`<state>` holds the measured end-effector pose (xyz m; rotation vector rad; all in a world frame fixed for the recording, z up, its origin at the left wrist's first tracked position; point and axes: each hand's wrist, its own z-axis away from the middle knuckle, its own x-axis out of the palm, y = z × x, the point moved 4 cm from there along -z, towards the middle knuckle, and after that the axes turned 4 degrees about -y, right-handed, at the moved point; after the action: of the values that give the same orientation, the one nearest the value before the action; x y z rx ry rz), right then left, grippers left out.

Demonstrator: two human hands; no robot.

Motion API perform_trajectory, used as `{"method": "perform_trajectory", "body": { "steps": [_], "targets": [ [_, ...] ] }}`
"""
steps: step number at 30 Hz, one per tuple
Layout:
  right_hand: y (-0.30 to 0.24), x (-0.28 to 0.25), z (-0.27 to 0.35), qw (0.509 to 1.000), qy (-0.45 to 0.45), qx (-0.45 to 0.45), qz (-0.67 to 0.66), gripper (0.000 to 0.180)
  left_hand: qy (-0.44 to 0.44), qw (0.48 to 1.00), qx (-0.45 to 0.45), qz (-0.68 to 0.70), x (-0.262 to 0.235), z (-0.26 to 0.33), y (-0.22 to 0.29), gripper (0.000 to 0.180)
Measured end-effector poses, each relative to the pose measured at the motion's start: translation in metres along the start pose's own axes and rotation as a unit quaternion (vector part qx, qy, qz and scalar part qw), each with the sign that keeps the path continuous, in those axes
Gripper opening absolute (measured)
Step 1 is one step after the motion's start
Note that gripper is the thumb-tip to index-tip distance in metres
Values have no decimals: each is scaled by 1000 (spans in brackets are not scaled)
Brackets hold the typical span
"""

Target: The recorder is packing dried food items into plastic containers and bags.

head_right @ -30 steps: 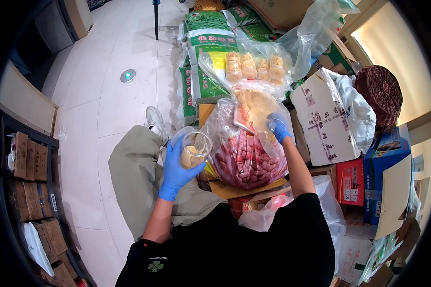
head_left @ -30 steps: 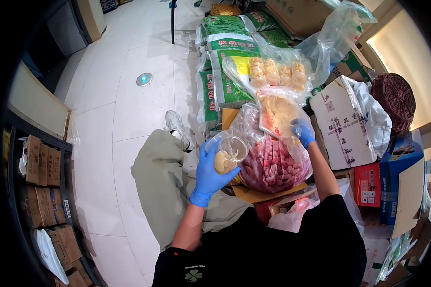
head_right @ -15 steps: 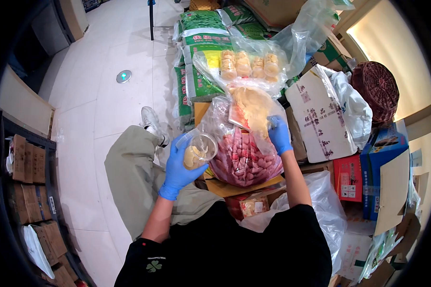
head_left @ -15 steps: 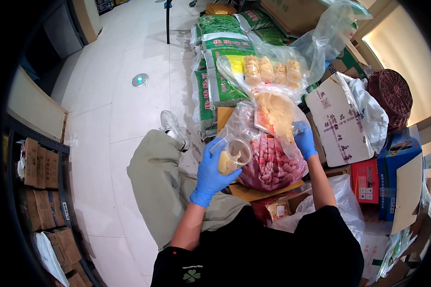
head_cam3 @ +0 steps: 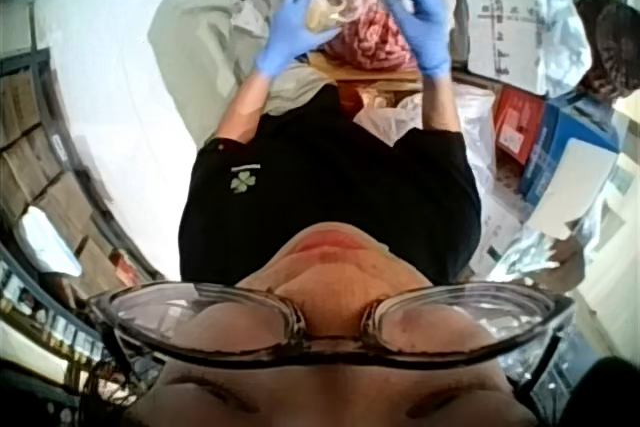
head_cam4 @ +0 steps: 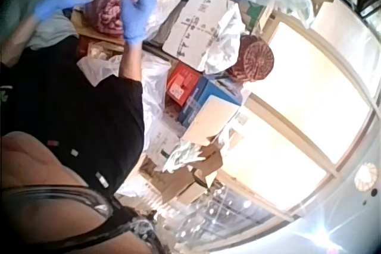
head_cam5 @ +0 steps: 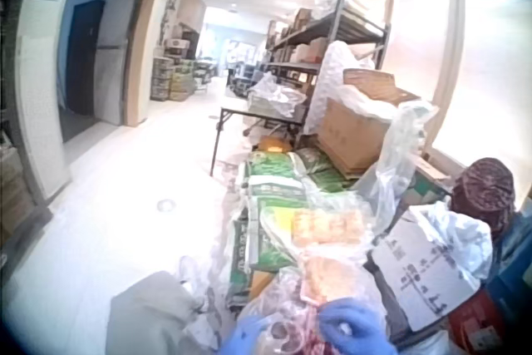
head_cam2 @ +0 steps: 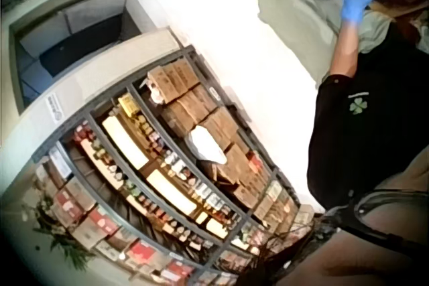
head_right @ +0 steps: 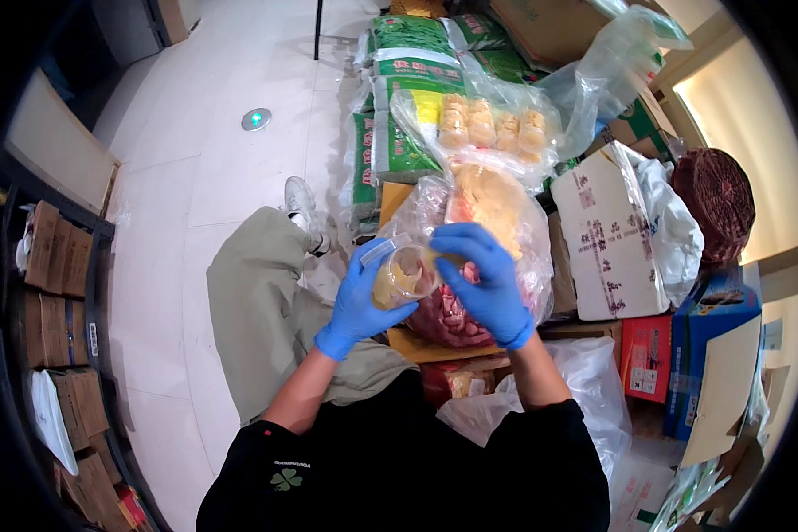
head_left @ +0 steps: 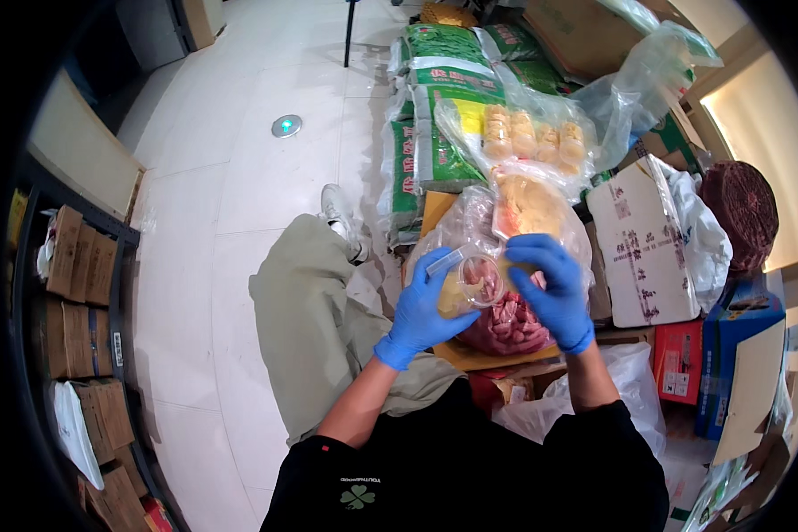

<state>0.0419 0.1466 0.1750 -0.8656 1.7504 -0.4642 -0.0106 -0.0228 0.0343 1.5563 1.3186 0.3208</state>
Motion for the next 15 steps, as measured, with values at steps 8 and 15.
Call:
{"method": "perform_trajectory", "body": {
  "steps": [8, 15],
  "targets": [
    [-27, 21, -23, 989, -97, -83, 78, 30, 99, 994, 35, -24, -36, 6, 5, 88],
    [-31, 48, -23, 932, -346, 7, 106, 41, 89, 993, 67, -41, -53, 9, 7, 85]
  ]
}}
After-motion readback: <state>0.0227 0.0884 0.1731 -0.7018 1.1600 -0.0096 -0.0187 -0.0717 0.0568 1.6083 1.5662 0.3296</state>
